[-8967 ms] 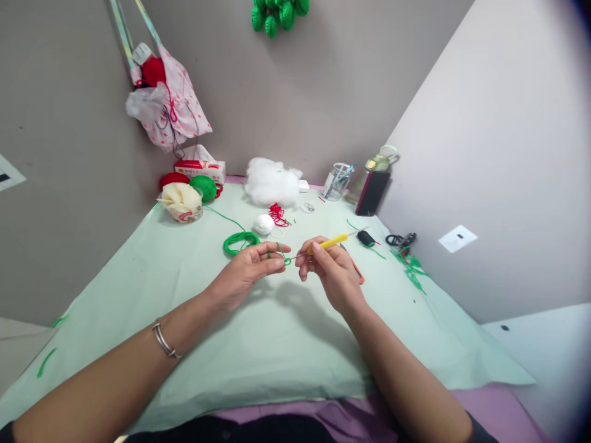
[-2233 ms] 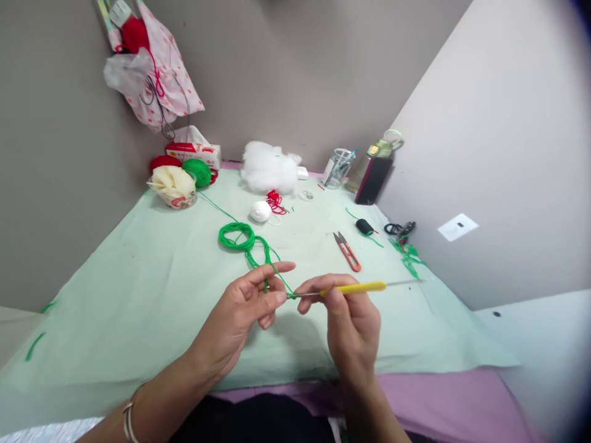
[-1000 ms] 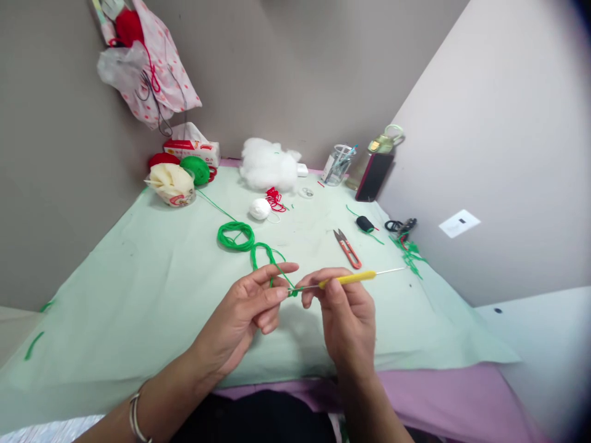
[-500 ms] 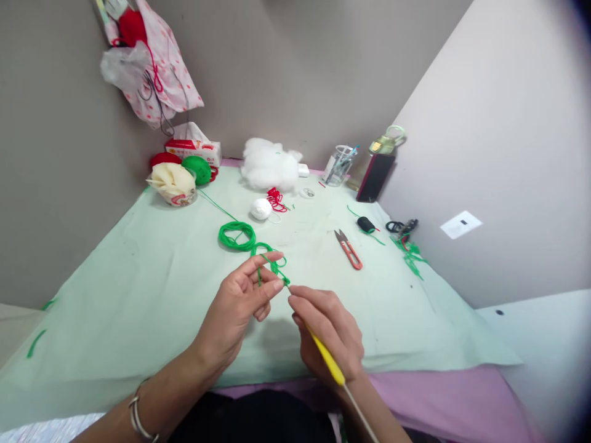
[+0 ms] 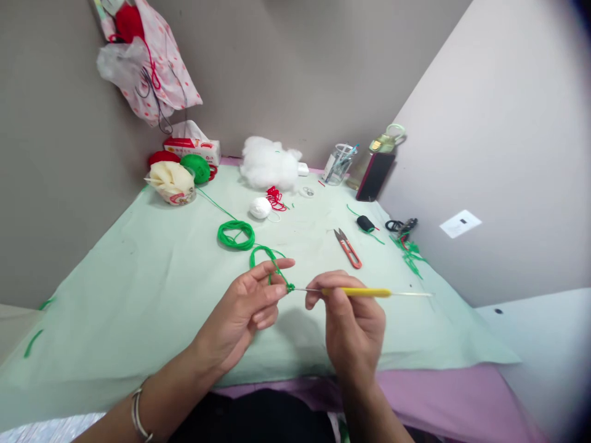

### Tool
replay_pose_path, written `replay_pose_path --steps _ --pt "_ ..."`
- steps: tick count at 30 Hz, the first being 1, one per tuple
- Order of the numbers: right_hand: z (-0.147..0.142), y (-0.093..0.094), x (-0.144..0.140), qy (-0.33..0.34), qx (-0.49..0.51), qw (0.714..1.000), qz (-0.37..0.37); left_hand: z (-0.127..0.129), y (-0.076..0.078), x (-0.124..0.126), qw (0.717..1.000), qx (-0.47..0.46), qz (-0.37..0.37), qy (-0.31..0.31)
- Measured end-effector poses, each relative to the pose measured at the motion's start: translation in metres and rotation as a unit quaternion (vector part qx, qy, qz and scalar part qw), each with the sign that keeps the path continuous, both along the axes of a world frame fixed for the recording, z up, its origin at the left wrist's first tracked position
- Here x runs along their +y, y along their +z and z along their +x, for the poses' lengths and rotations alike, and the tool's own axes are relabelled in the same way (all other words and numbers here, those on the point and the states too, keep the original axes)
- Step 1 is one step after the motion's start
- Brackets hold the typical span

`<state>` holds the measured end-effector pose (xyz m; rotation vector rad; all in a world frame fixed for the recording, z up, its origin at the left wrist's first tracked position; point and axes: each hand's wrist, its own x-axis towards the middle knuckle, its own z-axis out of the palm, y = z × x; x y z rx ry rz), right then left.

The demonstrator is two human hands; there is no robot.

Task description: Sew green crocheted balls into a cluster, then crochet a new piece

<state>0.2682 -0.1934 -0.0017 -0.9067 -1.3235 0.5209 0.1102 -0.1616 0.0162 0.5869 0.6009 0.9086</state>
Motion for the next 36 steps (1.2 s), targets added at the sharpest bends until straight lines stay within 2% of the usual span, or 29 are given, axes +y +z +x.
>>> replay_pose_path --steps 2,4,6,8,11,13,16,18,22,24,27,30,32,34,36 --pt "-0.001 -0.004 0.001 -0.001 -0.064 0.998 0.008 0.004 0.000 -0.003 1.000 0.008 0.014 0.006" --pt "-0.002 -0.011 0.000 -0.047 -0.174 0.982 0.065 0.006 0.000 -0.005 1.000 0.005 0.006 0.002" --pt "0.000 -0.016 -0.001 -0.081 -0.231 0.962 0.118 0.006 -0.002 -0.004 1.000 -0.010 -0.020 -0.012" --pt "0.002 -0.016 -0.002 -0.081 -0.195 0.971 0.110 0.003 -0.003 -0.002 0.998 -0.031 -0.045 -0.025" --pt "0.005 -0.008 -0.001 -0.053 -0.032 0.997 0.038 -0.002 -0.003 0.002 0.998 -0.046 -0.053 -0.010" --pt "0.004 -0.003 0.002 -0.009 0.054 0.998 -0.004 -0.002 -0.002 0.002 0.999 -0.038 -0.038 0.007" --pt "0.001 -0.002 0.005 0.055 0.056 0.996 -0.038 0.001 -0.001 -0.001 1.000 -0.013 -0.004 -0.001" --pt "0.000 -0.004 0.006 0.057 0.040 0.996 -0.049 0.002 -0.001 -0.004 1.000 0.004 0.010 -0.016" --pt "0.004 -0.005 0.003 0.077 0.092 0.990 -0.072 0.000 0.000 -0.004 0.999 0.025 0.014 -0.017" --pt "0.006 -0.004 0.000 0.076 0.076 0.992 -0.068 -0.001 0.001 -0.004 0.999 0.030 0.018 -0.009" --pt "0.007 -0.004 -0.006 0.004 -0.070 0.997 -0.015 0.000 0.002 -0.005 0.998 0.048 0.028 0.014" --pt "0.006 -0.009 -0.009 -0.045 -0.252 0.961 0.107 0.004 0.002 -0.006 0.998 0.048 0.018 0.023" --pt "0.004 -0.011 -0.009 -0.061 -0.308 0.939 0.144 0.005 0.000 -0.005 1.000 0.023 -0.011 0.003" --pt "0.003 -0.010 -0.009 -0.072 -0.274 0.952 0.115 0.004 -0.002 -0.004 0.999 -0.007 -0.041 -0.020" --pt "0.003 -0.007 -0.007 -0.063 -0.154 0.984 0.062 0.003 -0.002 -0.002 0.998 -0.023 -0.052 -0.028"
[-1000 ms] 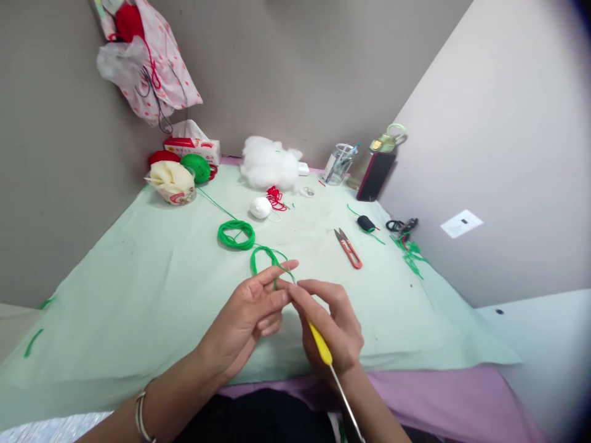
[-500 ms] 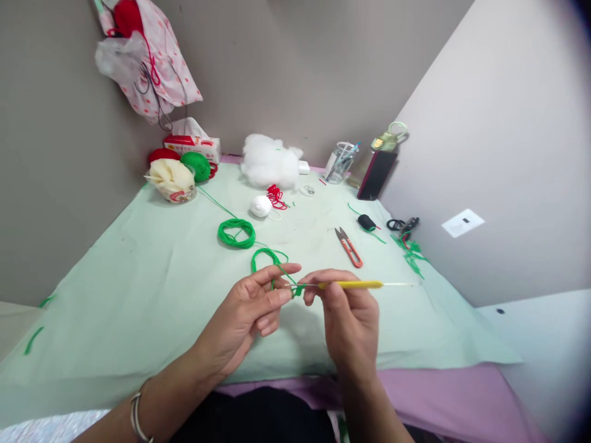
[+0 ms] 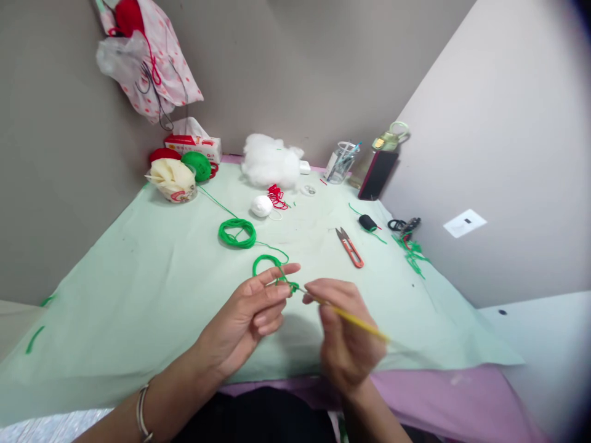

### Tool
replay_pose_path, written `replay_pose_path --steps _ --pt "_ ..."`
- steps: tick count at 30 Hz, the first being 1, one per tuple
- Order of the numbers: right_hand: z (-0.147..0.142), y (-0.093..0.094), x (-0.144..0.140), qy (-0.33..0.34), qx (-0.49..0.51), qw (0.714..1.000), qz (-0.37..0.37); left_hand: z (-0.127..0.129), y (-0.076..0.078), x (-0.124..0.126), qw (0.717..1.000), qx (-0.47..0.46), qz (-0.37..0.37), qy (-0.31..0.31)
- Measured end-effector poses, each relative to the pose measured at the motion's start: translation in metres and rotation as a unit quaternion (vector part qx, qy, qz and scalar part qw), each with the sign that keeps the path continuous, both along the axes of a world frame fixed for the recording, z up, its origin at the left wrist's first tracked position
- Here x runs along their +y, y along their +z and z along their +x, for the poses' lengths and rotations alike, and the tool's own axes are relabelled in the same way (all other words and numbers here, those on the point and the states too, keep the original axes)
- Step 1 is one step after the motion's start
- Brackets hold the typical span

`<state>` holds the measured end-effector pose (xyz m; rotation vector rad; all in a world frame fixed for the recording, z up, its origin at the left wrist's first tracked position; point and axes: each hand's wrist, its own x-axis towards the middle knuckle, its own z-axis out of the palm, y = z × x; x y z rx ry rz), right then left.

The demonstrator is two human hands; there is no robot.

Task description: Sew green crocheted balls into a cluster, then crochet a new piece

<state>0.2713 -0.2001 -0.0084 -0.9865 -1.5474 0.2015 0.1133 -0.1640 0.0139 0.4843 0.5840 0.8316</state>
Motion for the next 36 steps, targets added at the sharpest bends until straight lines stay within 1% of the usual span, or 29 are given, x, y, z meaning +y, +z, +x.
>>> replay_pose_path --steps 2,3,4,5,7,8,9,10,11,13,15,16,17,19,21,25,26,28,30,31,33,34,35,36 --pt "0.000 0.003 0.003 0.035 0.118 0.991 -0.043 0.000 0.001 0.000 1.000 0.006 0.013 0.012" --pt "-0.001 0.003 0.004 0.049 0.141 0.987 -0.060 0.000 0.002 -0.001 0.999 0.013 0.024 0.022" --pt "-0.002 0.002 0.005 0.055 0.131 0.987 -0.070 0.001 0.003 -0.002 0.999 0.022 0.035 0.029" --pt "-0.002 0.000 0.005 0.049 0.092 0.992 -0.066 0.002 0.004 -0.004 0.998 0.029 0.043 0.037" --pt "-0.004 -0.005 0.006 0.005 -0.018 1.000 -0.011 0.005 0.004 -0.006 0.998 0.033 0.045 0.043" --pt "-0.004 -0.008 0.006 -0.016 -0.061 0.998 0.022 0.005 0.003 -0.006 0.998 0.028 0.038 0.039" --pt "-0.003 -0.009 0.005 -0.029 -0.082 0.995 0.047 0.006 0.002 -0.006 0.999 0.020 0.026 0.031" --pt "-0.002 -0.009 0.005 -0.029 -0.078 0.995 0.048 0.005 0.001 -0.004 1.000 0.011 0.013 0.021" --pt "-0.001 -0.008 0.005 -0.025 -0.049 0.998 0.035 0.004 0.000 -0.003 1.000 0.001 0.002 0.014" --pt "0.002 -0.003 0.007 -0.011 0.061 0.998 -0.010 0.001 -0.001 0.001 1.000 -0.014 -0.008 0.015" --pt "0.004 0.001 0.009 0.021 0.182 0.982 -0.052 -0.001 -0.002 0.002 0.999 -0.016 -0.001 0.031" --pt "0.005 0.003 0.010 0.046 0.222 0.971 -0.071 -0.001 -0.002 0.002 0.999 -0.013 0.006 0.035" --pt "0.004 0.003 0.011 0.076 0.239 0.964 -0.090 -0.001 -0.001 0.002 0.999 -0.007 0.015 0.035" --pt "0.003 0.001 0.013 0.117 0.220 0.961 -0.118 0.000 -0.001 0.000 0.999 0.006 0.035 0.024" --pt "0.002 -0.002 0.013 0.123 0.197 0.964 -0.131 0.002 -0.001 -0.002 0.998 0.019 0.050 0.014" --pt "0.004 -0.002 0.010 0.133 0.239 0.952 -0.134 0.000 0.000 -0.003 0.997 0.040 0.060 0.013" --pt "0.005 0.000 0.009 0.134 0.237 0.953 -0.135 -0.001 0.000 -0.003 0.997 0.042 0.062 0.015" --pt "0.006 0.003 0.005 0.103 0.185 0.969 -0.125 -0.002 0.002 -0.003 0.996 0.049 0.066 0.023" --pt "0.006 0.003 0.001 0.055 0.079 0.992 -0.082 -0.001 0.003 -0.004 0.995 0.056 0.074 0.034" --pt "0.005 0.002 -0.001 0.034 0.017 0.998 -0.047 0.000 0.003 -0.004 0.995 0.057 0.075 0.041" --pt "0.004 -0.001 -0.003 0.007 -0.100 0.994 0.032 0.002 0.003 -0.004 0.996 0.045 0.067 0.043" --pt "0.003 -0.003 -0.003 -0.002 -0.138 0.989 0.061 0.002 0.002 -0.004 0.997 0.033 0.056 0.037" --pt "0.002 -0.004 -0.003 -0.009 -0.153 0.985 0.074 0.002 0.001 -0.004 0.999 0.021 0.042 0.026" --pt "0.002 -0.005 -0.002 -0.012 -0.143 0.987 0.069 0.002 -0.001 -0.003 1.000 0.009 0.026 0.015"
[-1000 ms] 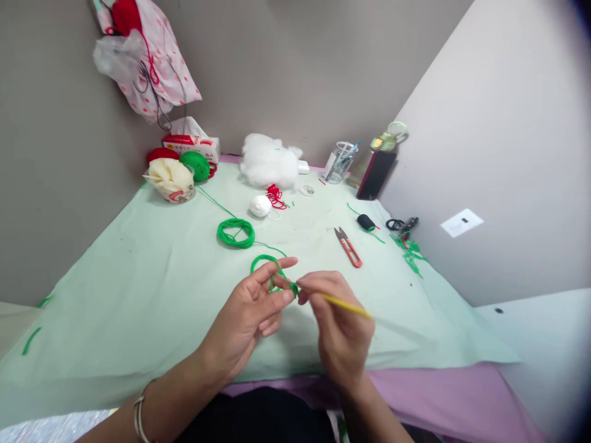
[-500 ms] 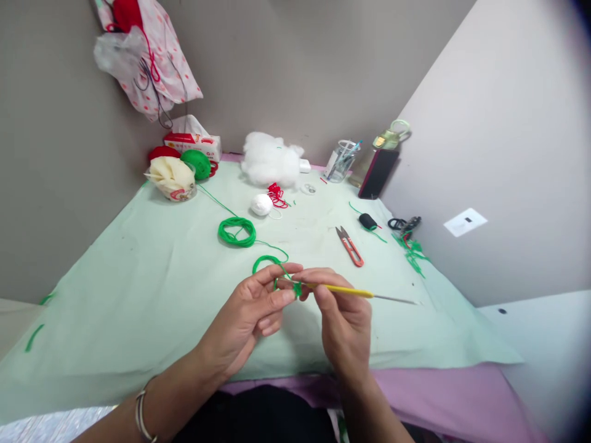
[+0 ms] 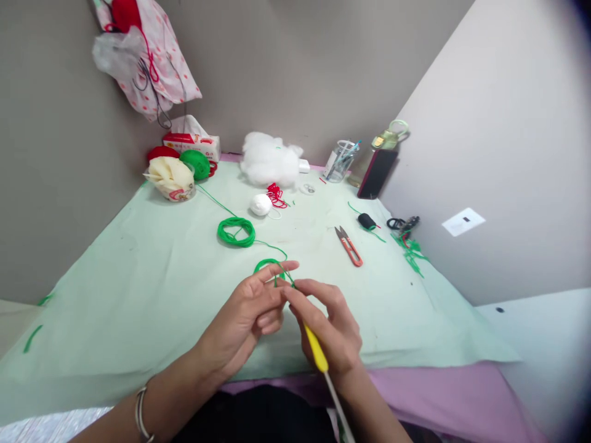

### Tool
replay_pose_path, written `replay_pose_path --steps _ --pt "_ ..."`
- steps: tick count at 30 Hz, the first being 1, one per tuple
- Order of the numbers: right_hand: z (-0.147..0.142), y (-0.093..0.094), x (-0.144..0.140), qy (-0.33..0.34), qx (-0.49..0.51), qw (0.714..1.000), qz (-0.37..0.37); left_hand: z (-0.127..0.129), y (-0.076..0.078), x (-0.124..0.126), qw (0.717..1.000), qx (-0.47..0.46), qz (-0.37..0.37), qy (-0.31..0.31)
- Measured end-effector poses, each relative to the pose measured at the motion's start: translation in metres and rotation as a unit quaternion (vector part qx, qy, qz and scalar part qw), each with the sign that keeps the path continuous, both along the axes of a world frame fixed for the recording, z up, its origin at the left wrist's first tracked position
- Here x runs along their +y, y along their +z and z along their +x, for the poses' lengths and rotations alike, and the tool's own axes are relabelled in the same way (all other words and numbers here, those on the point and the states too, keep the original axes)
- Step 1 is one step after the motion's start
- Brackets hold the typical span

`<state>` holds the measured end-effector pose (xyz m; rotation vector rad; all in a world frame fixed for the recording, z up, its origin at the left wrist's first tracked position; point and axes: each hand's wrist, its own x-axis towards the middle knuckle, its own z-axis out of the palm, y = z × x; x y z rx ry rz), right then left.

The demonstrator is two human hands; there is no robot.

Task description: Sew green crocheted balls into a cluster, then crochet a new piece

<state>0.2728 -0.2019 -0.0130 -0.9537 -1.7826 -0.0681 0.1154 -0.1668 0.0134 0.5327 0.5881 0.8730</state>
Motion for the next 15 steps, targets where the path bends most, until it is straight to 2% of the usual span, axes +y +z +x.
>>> replay_pose_path --steps 2,4,6,8,10,12,13,15 --pt "-0.001 0.002 0.002 0.010 0.097 0.994 -0.047 -0.001 -0.002 0.002 1.000 -0.016 -0.020 -0.013" --pt "-0.001 0.006 0.005 0.039 0.227 0.968 -0.103 -0.002 -0.002 0.003 1.000 -0.017 -0.015 -0.009" --pt "-0.002 0.008 0.007 0.063 0.279 0.948 -0.137 -0.002 0.000 0.002 1.000 -0.006 0.008 0.003" --pt "-0.004 0.006 0.008 0.054 0.223 0.964 -0.135 0.001 0.001 0.000 1.000 0.010 0.026 0.014" --pt "-0.004 0.001 0.008 0.012 0.114 0.991 -0.076 0.003 0.002 -0.001 1.000 0.014 0.022 0.016" --pt "-0.004 -0.004 0.008 -0.015 0.047 0.999 -0.014 0.003 0.001 0.000 1.000 -0.001 -0.001 0.000" --pt "-0.002 -0.005 0.008 -0.014 0.048 0.999 -0.009 0.002 0.001 0.001 1.000 -0.013 -0.014 -0.010" --pt "0.001 -0.003 0.007 0.008 0.125 0.991 -0.045 -0.002 -0.001 0.004 0.999 -0.035 -0.028 -0.018"
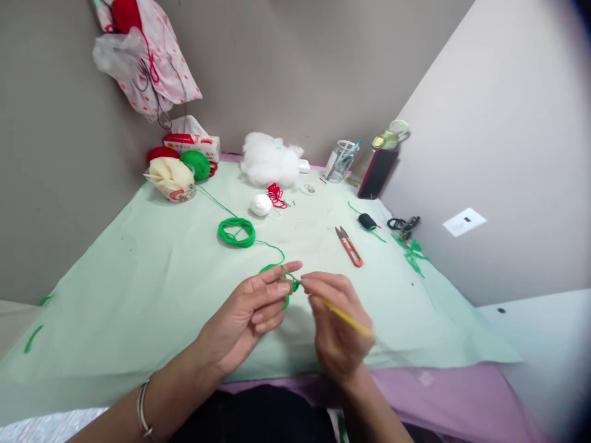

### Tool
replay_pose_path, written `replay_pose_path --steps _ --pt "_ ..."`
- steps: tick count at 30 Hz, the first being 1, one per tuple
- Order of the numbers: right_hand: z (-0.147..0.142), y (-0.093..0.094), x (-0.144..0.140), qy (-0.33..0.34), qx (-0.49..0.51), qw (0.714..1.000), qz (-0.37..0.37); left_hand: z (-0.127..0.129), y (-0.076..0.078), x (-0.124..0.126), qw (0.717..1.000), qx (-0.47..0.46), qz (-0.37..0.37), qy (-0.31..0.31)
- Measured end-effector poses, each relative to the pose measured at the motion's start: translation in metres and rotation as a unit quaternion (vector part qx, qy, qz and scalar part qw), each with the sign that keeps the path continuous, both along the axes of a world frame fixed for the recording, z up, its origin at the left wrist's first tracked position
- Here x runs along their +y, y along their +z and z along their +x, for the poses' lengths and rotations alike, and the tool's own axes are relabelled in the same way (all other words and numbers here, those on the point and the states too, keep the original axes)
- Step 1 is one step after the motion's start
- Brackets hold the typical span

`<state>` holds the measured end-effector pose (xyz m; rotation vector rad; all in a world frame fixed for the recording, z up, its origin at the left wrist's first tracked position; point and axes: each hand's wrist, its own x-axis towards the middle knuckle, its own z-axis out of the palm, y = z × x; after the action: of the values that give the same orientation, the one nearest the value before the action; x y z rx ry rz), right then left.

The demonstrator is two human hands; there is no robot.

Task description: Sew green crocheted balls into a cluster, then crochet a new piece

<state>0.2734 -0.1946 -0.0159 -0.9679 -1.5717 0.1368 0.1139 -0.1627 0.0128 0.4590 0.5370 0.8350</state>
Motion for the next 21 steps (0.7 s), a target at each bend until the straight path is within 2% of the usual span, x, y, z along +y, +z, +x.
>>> replay_pose_path --steps 3,5,9,14,17,19,21 --pt "0.003 0.007 0.001 0.054 0.189 0.978 -0.073 -0.003 -0.001 0.003 1.000 -0.009 0.011 0.014" --pt "0.002 0.010 0.002 0.102 0.250 0.957 -0.104 -0.003 -0.001 0.003 1.000 0.001 0.026 0.016" --pt "-0.001 0.009 0.006 0.132 0.206 0.960 -0.138 0.000 -0.002 -0.001 0.998 0.034 0.055 0.003" --pt "0.003 0.009 0.005 0.172 0.255 0.940 -0.149 -0.004 -0.002 0.000 0.995 0.059 0.075 0.004" --pt "0.005 0.012 0.001 0.136 0.190 0.962 -0.139 -0.005 0.000 0.000 0.993 0.073 0.087 0.015" --pt "0.006 0.012 -0.003 0.093 0.101 0.985 -0.101 -0.003 0.001 -0.001 0.992 0.083 0.095 0.031" --pt "0.005 0.008 -0.005 0.067 -0.014 0.997 -0.040 0.000 0.002 -0.003 0.991 0.087 0.093 0.046"
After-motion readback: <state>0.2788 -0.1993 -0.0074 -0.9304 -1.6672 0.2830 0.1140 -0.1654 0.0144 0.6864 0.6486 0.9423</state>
